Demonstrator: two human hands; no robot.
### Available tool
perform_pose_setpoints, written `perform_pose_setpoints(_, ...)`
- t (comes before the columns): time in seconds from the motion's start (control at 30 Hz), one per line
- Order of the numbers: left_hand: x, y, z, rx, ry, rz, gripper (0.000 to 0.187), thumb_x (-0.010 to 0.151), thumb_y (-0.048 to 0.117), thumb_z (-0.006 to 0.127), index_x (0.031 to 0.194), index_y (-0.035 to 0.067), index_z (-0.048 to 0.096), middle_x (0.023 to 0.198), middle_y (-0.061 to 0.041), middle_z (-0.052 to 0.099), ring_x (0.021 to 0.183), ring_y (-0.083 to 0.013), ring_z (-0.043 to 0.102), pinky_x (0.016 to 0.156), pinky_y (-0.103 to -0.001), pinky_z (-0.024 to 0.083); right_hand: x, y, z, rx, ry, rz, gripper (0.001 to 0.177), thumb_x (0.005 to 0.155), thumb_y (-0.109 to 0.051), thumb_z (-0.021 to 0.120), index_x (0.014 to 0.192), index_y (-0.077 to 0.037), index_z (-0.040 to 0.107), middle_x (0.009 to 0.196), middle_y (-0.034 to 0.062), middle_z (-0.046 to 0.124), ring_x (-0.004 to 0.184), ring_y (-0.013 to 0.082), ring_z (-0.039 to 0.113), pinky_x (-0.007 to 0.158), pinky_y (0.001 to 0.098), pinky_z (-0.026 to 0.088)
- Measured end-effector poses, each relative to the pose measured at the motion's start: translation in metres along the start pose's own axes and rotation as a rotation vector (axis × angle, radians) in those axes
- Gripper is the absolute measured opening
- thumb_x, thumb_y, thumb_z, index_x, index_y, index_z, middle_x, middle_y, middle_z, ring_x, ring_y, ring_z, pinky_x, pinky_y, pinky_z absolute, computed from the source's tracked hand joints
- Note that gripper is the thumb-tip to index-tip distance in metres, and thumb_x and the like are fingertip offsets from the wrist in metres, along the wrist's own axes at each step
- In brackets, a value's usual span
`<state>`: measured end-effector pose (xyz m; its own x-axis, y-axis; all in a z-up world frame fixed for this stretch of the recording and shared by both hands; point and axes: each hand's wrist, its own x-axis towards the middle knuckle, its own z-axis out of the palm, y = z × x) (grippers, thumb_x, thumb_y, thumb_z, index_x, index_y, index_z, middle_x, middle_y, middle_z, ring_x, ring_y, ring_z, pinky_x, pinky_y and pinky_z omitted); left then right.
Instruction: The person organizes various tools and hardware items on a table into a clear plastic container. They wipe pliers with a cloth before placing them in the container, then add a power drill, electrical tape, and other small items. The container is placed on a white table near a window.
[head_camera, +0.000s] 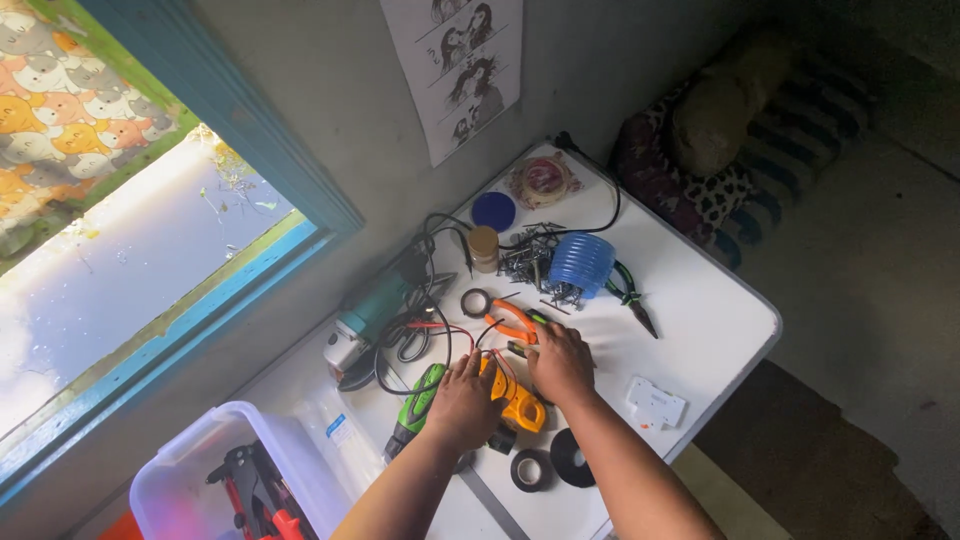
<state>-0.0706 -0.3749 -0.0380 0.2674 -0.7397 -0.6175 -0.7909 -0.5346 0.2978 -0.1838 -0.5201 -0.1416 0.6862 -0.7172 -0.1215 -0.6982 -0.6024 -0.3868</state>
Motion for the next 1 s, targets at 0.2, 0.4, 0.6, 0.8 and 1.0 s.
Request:
perform_pose_setpoints(0.2, 0.03, -0.023, 0.036, -0.015, 0.125, 0.056, 0.071, 0.097, 0.039, 0.064, 0.155, 0.011, 0.036, 0.166, -0.024, 0.021, 0.152, -0.0433, 0.022, 0.12, -0.053, 0.026, 0.036, -0.009, 0.03, -0.095, 0.09, -0.005, 0.059, 0.075, -0.031, 0.073, 0.129, -0.012, 0.059, 0.117, 0.0121, 0.066, 0.11, 0.039, 0.059, 0.09, 0.0512, 0.05)
perform_pose_setpoints(0.4, 0.027, -0.035, 0.039, -0.095, 0.159, 0.095, 0.065, 0.094, 0.028, 0.059, 0.152, 0.006, 0.04, 0.164, -0.027, 0.024, 0.152, -0.042, 0.023, 0.122, -0.05, 0.023, 0.046, -0.024, 0.022, -0.122, -0.07, 0.099, 0.067, 0.078, -0.047, 0.08, 0.134, -0.017, 0.055, 0.132, 0.0121, 0.056, 0.12, 0.0371, 0.054, 0.094, 0.0498, 0.048)
perform_pose_setpoints(0.6, 0.021, -0.039, 0.038, -0.139, 0.158, 0.068, 0.064, 0.092, 0.033, 0.062, 0.148, 0.008, 0.043, 0.166, -0.024, 0.021, 0.151, -0.0413, 0.027, 0.12, -0.049, 0.027, 0.046, -0.036, 0.025, -0.102, -0.034, 0.164, 0.052, 0.078, -0.037, 0.078, 0.123, -0.018, 0.061, 0.123, 0.0145, 0.06, 0.114, 0.0396, 0.058, 0.093, 0.0515, 0.05)
perform_pose_setpoints(0.8, 0.001, -0.035, 0.023, -0.16, 0.054, -0.04, 0.073, 0.098, 0.043, 0.064, 0.158, 0.015, 0.034, 0.169, -0.017, 0.017, 0.156, -0.035, 0.019, 0.125, -0.048, 0.019, 0.037, -0.05, 0.016, -0.153, -0.165, 0.254, 0.082, 0.078, -0.058, 0.081, 0.142, -0.018, 0.048, 0.147, 0.0117, 0.052, 0.136, 0.0362, 0.048, 0.108, 0.0546, 0.039)
perform_pose_setpoints(1.0, 0.0, -0.061, 0.055, -0.165, 0.224, 0.022, 0.068, 0.09, 0.026, 0.058, 0.155, 0.012, 0.04, 0.163, -0.024, 0.029, 0.151, -0.0397, 0.029, 0.118, -0.052, 0.029, 0.029, -0.042, 0.026, -0.2, 0.013, 0.19, 0.077, 0.072, -0.061, 0.084, 0.124, -0.015, 0.052, 0.122, 0.0131, 0.064, 0.11, 0.0343, 0.066, 0.091, 0.0519, 0.049)
